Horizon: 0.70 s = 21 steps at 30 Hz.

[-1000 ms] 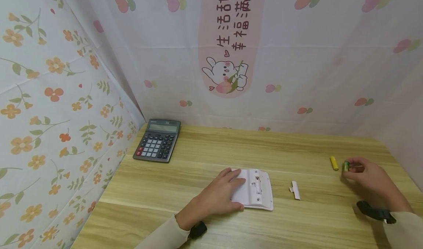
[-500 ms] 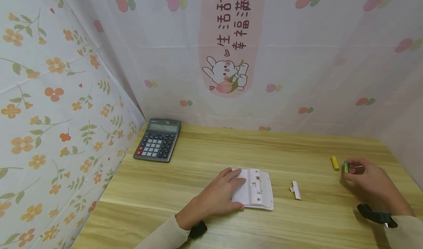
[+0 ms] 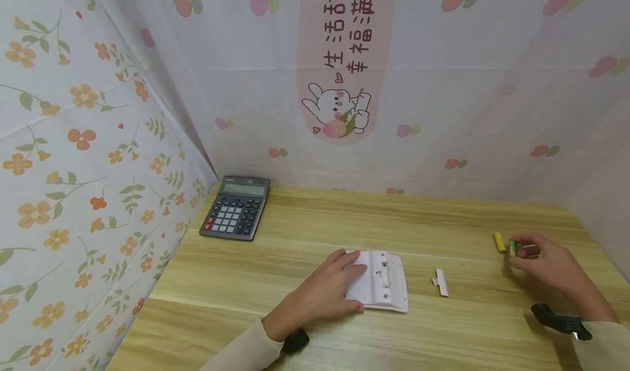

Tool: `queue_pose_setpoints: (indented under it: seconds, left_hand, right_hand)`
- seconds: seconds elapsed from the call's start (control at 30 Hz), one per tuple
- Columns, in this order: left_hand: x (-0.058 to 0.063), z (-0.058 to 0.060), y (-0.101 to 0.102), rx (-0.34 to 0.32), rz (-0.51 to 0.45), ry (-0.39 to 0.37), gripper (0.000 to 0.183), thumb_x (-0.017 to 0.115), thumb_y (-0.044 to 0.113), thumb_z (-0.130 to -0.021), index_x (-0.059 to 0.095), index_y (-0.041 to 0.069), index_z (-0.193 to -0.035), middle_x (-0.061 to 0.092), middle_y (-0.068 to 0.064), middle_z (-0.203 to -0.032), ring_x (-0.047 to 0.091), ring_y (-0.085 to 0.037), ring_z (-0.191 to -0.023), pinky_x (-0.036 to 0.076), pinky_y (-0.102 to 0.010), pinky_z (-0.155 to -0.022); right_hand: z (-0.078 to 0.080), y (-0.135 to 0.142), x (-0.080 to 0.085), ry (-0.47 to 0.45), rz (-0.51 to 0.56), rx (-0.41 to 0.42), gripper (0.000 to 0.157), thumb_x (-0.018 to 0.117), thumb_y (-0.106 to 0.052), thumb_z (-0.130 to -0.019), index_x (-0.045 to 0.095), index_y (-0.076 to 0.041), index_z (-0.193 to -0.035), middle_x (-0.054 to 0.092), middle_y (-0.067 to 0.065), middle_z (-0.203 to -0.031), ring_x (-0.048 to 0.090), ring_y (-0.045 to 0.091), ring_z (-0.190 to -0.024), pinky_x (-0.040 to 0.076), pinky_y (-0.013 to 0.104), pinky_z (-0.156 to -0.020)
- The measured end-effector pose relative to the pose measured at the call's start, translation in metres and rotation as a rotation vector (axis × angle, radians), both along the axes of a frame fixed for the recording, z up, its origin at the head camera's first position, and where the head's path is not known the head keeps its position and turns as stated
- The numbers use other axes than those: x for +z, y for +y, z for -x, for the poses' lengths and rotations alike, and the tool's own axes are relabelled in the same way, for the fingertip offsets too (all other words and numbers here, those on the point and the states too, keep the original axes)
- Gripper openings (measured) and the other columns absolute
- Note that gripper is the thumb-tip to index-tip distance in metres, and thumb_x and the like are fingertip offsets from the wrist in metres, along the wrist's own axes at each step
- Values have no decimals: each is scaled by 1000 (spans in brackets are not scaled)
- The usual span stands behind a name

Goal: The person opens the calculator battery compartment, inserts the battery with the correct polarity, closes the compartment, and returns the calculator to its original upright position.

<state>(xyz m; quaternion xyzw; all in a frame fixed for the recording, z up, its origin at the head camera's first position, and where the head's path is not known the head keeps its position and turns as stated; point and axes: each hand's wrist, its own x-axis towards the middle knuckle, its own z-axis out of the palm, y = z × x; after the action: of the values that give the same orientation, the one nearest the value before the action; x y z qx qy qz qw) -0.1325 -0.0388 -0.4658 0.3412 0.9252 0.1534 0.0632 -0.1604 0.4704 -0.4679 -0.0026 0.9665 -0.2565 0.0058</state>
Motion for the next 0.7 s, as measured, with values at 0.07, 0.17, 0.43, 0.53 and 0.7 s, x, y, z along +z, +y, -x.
queue_pose_setpoints:
  seconds: [0.07,0.17,0.43,0.53,0.7]
  left_hand:
    - [0,0,0,1,-2,0,76,87,50,-94,63,16,-157,45,-7,-172,41,-36,-157,38,-42,-127]
    - [0,0,0,1,-5,1,76,88,49,-93,63,16,-156,45,-7,-171,41,-36,-157,39,-42,-126]
    - [0,0,0,-2,-12,5,75,88,49,-93,64,15,-155,46,-8,-171,42,-36,-156,39,-41,-126]
    - [0,0,0,-2,-14,4,75,88,48,-93,64,15,-155,46,-8,-171,42,-36,-156,39,-41,-126]
    - [0,0,0,-1,-17,2,75,88,48,-93,64,15,-155,46,-8,-171,42,-36,-157,39,-41,-126]
  right_hand:
    - [0,-2,1,2,-1,6,56,81,-23,-97,59,13,-134,74,24,-108,72,38,-98,48,19,-66]
    - [0,-6,3,4,5,18,56,81,-22,-97,60,13,-135,74,24,-109,72,40,-99,48,20,-67]
    - [-1,-14,7,0,35,67,58,81,-21,-98,58,13,-139,73,23,-113,69,19,-96,51,21,-69]
    - [-2,-17,7,9,53,78,58,81,-22,-98,59,11,-140,74,21,-114,62,0,-93,51,20,-70]
    - [-3,-24,5,55,93,106,56,84,-18,-96,62,9,-139,74,17,-112,56,-14,-89,52,18,-69]
